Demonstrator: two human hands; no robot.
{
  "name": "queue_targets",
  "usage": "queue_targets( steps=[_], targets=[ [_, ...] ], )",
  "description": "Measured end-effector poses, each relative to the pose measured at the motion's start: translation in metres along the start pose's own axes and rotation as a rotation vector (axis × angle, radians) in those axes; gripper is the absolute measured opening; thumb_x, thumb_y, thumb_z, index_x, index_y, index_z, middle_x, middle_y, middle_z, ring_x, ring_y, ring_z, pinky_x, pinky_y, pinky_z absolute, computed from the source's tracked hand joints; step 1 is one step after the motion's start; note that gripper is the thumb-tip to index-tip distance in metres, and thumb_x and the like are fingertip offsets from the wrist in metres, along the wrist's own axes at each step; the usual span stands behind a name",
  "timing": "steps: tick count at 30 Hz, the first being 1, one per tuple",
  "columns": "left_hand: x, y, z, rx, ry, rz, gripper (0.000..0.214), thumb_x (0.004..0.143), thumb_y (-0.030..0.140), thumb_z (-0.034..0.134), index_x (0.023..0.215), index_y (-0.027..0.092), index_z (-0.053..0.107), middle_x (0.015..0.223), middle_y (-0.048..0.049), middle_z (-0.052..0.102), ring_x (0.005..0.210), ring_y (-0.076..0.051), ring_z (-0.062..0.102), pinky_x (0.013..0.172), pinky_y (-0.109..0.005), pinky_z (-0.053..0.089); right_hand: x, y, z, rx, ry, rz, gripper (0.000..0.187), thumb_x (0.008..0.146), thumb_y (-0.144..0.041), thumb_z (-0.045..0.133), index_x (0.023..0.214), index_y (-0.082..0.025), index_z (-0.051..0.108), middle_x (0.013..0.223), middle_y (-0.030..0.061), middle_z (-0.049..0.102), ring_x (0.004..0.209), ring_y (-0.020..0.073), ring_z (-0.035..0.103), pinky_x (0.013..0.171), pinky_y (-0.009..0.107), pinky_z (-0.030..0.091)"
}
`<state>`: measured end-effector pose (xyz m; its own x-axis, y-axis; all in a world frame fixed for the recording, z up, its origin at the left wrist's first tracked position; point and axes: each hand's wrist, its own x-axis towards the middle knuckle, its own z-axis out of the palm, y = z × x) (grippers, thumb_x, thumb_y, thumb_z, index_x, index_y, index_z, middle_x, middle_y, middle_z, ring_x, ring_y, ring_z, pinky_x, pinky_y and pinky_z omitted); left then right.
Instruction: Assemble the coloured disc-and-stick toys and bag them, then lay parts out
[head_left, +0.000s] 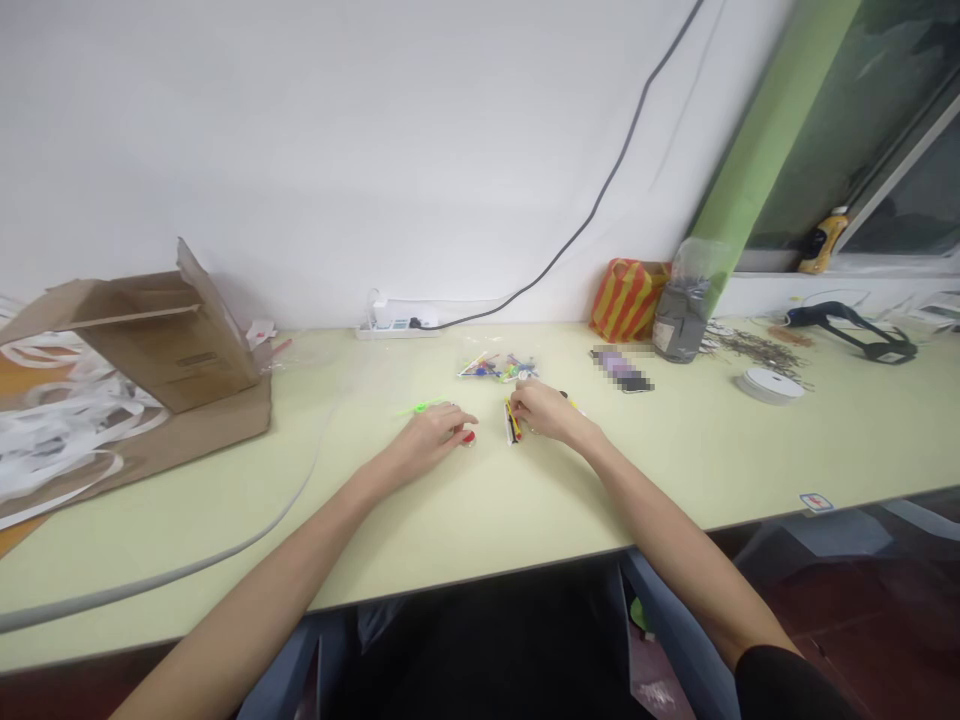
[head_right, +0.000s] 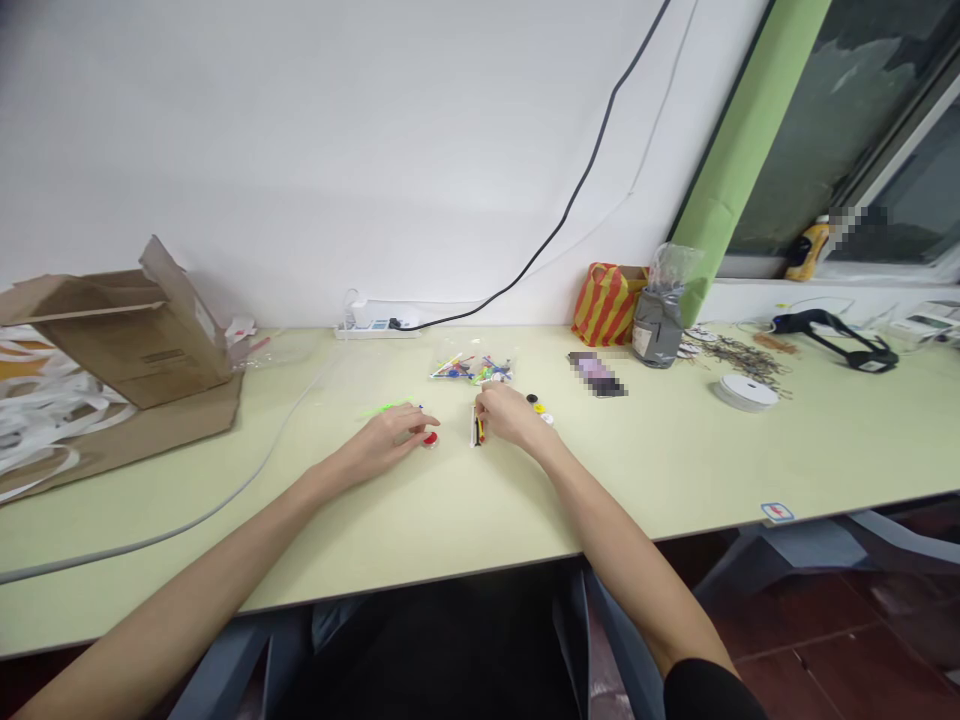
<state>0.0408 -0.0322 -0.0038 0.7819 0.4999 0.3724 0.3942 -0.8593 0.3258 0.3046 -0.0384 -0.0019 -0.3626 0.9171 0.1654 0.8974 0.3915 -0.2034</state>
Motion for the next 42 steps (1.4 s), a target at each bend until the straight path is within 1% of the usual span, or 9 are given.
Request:
queue_targets(
  steps=[4,8,14,17,21,25,30,35,42],
  targets=[
    [-0.001,0.005,-0.003,0.008,0.096,-0.069,0.032,0.102,0.024,0.040,0.127,0.022,0.060,0.097,-0.0060,0.063,0.091,-0.019,0.059,0.083,-0.033,0.047,-0.001,-0.004,-0.002,0.102,0.160,0.007,0.020,0.089,-0.005,0.050,0.084,-0.017,0.065,0.096,0.0077,0.062,0.090,0.0184,0.056,0.070,0.025,0.036],
    [0.000,0.008,-0.005,-0.006,0.188,-0.078,0.037,0.102,0.026,0.041,0.138,0.024,0.052,0.112,-0.0084,0.059,0.103,-0.021,0.057,0.093,-0.037,0.046,0.002,-0.015,-0.005,0.520,0.312,-0.016,0.010,0.091,-0.018,0.055,0.083,-0.018,0.062,0.092,0.0049,0.060,0.083,0.0169,0.054,0.074,0.027,0.039],
    [0.001,0.009,-0.009,-0.165,0.226,-0.112,0.033,0.102,0.034,0.044,0.131,0.025,0.057,0.116,-0.0084,0.057,0.109,-0.020,0.056,0.098,-0.036,0.044,-0.002,-0.044,0.002,1.338,0.014,-0.009,0.025,0.080,-0.038,0.071,0.086,-0.019,0.056,0.070,-0.0028,0.048,0.061,0.0114,0.041,0.058,0.024,0.033],
    [0.001,0.010,-0.011,-0.230,0.161,-0.129,0.031,0.102,0.039,0.043,0.101,0.019,0.067,0.100,-0.0067,0.060,0.094,-0.018,0.057,0.087,-0.031,0.045,-0.005,-0.054,0.008,1.540,-0.101,0.038,0.032,0.072,-0.036,0.078,0.084,-0.020,0.054,0.068,-0.0034,0.047,0.064,0.0118,0.044,0.057,0.023,0.033],
    [0.001,0.010,-0.016,-0.376,0.030,-0.239,0.040,0.099,0.046,0.047,0.076,0.016,0.060,0.075,-0.0010,0.057,0.070,-0.013,0.050,0.067,-0.025,0.040,-0.005,-0.057,0.010,1.688,-0.126,0.098,0.036,0.072,-0.038,0.079,0.087,-0.021,0.051,0.073,-0.0025,0.052,0.062,0.0110,0.049,0.050,0.021,0.030],
    [-0.002,0.001,-0.024,-0.609,-0.097,-0.391,0.046,0.095,0.053,0.049,0.068,0.016,0.051,0.057,0.0029,0.044,0.052,-0.009,0.038,0.052,-0.023,0.031,-0.004,-0.052,0.005,1.660,-0.019,0.201,0.038,0.083,-0.057,0.064,0.097,-0.023,0.053,0.072,-0.0031,0.054,0.050,0.0096,0.045,0.041,0.020,0.020],
    [-0.006,-0.007,-0.028,-0.833,-0.219,-0.535,0.045,0.089,0.053,0.057,0.065,0.019,0.042,0.052,0.0066,0.029,0.044,-0.006,0.025,0.043,-0.022,0.020,-0.001,-0.048,0.010,1.236,0.100,0.095,0.033,0.083,-0.051,0.065,0.085,-0.019,0.056,0.061,-0.0043,0.050,0.050,0.0101,0.044,0.044,0.021,0.030],
    [-0.007,-0.007,-0.022,-0.787,-0.301,-0.660,0.043,0.088,0.053,0.054,0.065,0.020,0.043,0.052,0.0059,0.031,0.041,-0.006,0.025,0.040,-0.022,0.017,0.004,-0.046,0.026,1.034,0.111,0.072,0.017,0.081,-0.032,0.062,0.089,-0.020,0.052,0.059,-0.0073,0.050,0.053,0.0105,0.046,0.051,0.020,0.036],
    [-0.007,-0.005,-0.024,-0.662,-0.350,-0.651,0.051,0.085,0.060,0.056,0.059,0.020,0.040,0.049,0.0054,0.032,0.040,-0.006,0.024,0.039,-0.021,0.018,0.003,-0.045,0.030,0.823,0.072,0.111,0.015,0.081,-0.024,0.058,0.093,-0.021,0.050,0.062,-0.0065,0.058,0.054,0.0110,0.049,0.054,0.020,0.035]
  ],
)
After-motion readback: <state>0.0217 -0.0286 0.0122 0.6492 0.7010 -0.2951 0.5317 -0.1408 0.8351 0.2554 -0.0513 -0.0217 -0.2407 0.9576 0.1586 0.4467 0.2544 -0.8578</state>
